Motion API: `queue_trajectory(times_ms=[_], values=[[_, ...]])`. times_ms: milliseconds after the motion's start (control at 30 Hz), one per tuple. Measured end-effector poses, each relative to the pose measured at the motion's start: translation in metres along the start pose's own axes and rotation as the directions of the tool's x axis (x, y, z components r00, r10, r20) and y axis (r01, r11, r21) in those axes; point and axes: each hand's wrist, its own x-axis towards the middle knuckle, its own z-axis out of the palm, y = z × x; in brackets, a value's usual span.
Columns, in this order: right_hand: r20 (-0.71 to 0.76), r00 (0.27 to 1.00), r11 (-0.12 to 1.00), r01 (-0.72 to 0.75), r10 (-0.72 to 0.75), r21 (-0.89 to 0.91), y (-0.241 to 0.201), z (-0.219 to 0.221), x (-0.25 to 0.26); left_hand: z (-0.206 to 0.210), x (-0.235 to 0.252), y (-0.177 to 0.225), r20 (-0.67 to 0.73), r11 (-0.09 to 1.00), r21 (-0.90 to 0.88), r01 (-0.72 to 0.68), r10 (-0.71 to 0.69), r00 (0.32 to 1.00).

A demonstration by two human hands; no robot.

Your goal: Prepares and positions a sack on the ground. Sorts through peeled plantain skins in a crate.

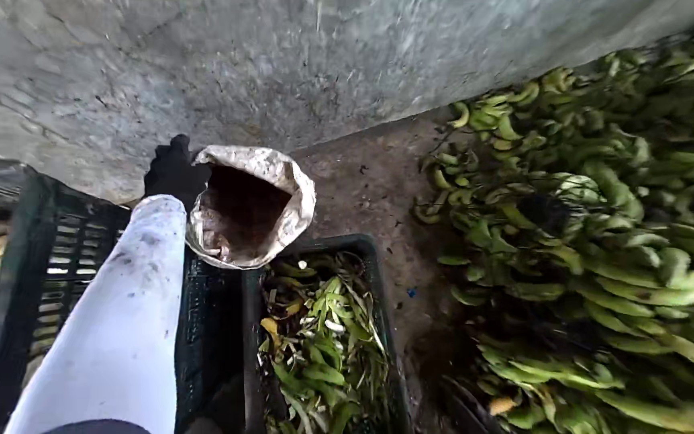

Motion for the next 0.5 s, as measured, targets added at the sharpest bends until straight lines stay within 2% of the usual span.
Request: queue_trajectory(times_ms=[133,233,333,433,500], values=[[0.05,0.998,0.999,0.049,-0.048,-0.023,0.036,0.004,0.062,0.045,0.003,-0.035,-0.071,0.993,0.101,0.06,-0.053,0.996],[0.064,0.989,0.991,0.13,-0.13,0.008,0.05,0.005,0.098,0.053,0.006,-0.047,-0.115,0.979,0.176,0.106,-0.087,0.99],[0.094,0.986,0.991,0.137,-0.136,-0.002,0.048,0.005,0.117,0.055,0.004,-0.049,-0.196,0.953,0.272,0.131,-0.078,0.977],[0.117,0.98,0.982,0.169,-0.158,-0.09,0.046,0.002,0.12,0.059,-0.003,-0.054,-0.227,0.95,0.302,0.08,-0.01,0.974],[0.122,0.968,0.962,0.236,-0.22,-0.136,0.047,0.001,0.115,0.067,-0.004,-0.062,-0.26,0.965,0.263,-0.019,0.089,0.962]])
